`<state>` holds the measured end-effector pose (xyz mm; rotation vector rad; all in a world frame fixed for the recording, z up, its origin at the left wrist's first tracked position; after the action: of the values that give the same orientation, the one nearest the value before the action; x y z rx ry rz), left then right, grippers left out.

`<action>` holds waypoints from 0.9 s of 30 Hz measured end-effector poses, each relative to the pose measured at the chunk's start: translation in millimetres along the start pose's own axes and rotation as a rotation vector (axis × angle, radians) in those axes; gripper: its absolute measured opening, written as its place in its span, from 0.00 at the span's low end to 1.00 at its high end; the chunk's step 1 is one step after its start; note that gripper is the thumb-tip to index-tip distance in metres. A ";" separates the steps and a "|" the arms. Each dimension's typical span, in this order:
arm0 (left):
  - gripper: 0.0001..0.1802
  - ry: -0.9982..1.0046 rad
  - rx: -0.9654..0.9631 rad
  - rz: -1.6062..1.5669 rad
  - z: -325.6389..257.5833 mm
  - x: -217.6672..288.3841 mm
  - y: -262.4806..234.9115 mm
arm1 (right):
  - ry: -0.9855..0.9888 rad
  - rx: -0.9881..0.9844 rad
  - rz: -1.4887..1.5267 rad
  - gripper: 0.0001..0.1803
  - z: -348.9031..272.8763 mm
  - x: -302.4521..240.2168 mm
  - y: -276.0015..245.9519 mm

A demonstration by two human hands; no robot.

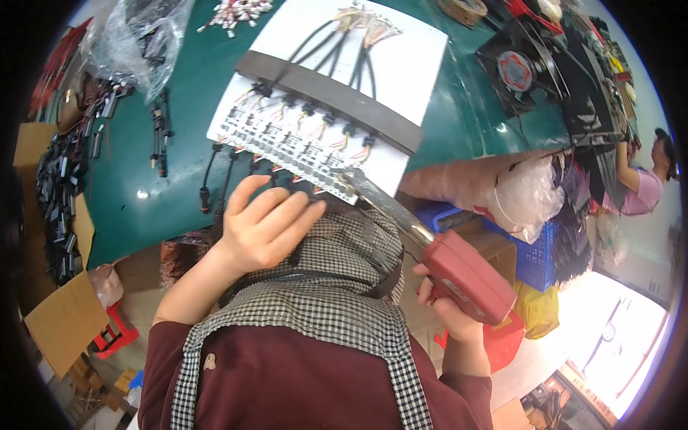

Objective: The person glues wiring onto an electronic component panel using a hot glue gun.

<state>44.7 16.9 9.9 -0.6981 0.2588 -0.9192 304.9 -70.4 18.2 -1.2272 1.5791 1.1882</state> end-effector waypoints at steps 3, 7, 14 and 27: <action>0.12 -0.025 -0.102 0.009 -1.7 4.8 3.1 | -0.099 0.099 -0.048 0.37 -2.4 -3.0 -1.7; 0.12 -0.011 0.085 -0.015 -5.7 -15.1 -25.6 | -0.230 0.167 -0.113 0.37 -0.1 -6.1 -1.3; 0.10 -0.302 -0.372 0.423 -31.6 -127.1 -107.9 | -0.195 0.201 -0.109 0.39 7.7 -3.7 1.1; 0.11 -0.778 -0.285 0.241 -42.4 -112.2 -96.8 | -0.185 0.210 -0.039 0.38 5.2 -1.7 3.2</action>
<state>-104.6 48.5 31.7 -1.2050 -0.2223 -0.3330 302.4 -64.7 19.2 -0.9801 1.4929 1.0499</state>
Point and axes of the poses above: each hand's wrist, its own z-axis towards the middle knuckle, its own y-axis out of the palm, x = y × z, the point moved 3 cm from there along z, towards the middle knuckle, and after that the axes turned 8 degrees about x, right-handed, at the moved point
